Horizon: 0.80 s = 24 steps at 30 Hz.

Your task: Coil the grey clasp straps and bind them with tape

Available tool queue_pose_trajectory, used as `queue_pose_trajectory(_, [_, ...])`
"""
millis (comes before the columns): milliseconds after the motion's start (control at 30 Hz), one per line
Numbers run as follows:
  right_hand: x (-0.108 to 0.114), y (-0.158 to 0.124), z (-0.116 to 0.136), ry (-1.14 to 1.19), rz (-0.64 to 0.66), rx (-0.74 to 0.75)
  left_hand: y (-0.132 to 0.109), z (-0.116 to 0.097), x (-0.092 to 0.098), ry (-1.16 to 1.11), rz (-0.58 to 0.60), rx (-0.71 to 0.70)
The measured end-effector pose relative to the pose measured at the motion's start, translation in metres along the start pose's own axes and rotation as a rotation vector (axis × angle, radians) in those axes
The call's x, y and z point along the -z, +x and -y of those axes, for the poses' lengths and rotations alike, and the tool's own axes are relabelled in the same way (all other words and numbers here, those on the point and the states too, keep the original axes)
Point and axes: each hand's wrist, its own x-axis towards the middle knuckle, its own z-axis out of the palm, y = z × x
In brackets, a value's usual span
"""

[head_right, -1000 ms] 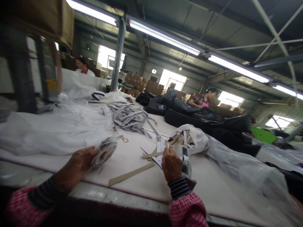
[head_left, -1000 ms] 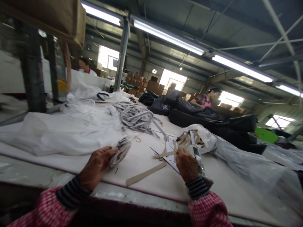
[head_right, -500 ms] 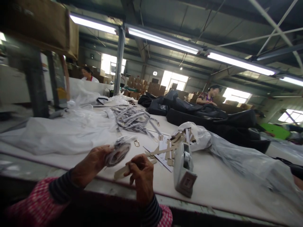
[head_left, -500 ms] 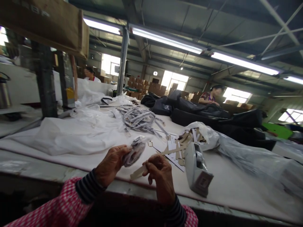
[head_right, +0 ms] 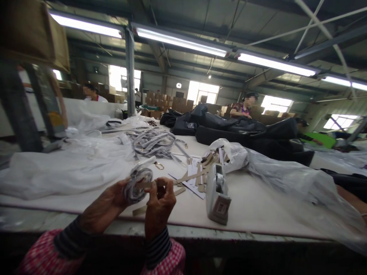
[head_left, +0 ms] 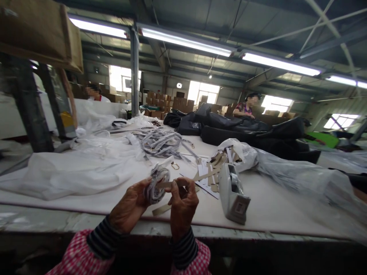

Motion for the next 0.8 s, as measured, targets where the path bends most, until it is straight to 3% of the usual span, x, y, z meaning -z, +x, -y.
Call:
queue_pose_trajectory(133, [0.003,-0.002,-0.007,-0.091,-0.004,0.074,0.0,0.002,-0.001,-0.055,-0.017,-0.022])
queue_pose_trajectory(433, [-0.005,-0.009,-0.007,-0.286,0.031,0.25,-0.001,0.018,0.001,0.071,0.07,-0.072])
queue_pose_trajectory(567, [0.013,-0.009,-0.001,-0.359,0.29,0.331,0.012,0.012,0.015,0.254,0.122,-0.184])
queue_pose_trajectory(800, [0.048,0.01,0.017,-0.787,0.652,0.891,0.019,-0.013,0.025,0.805,0.272,-0.232])
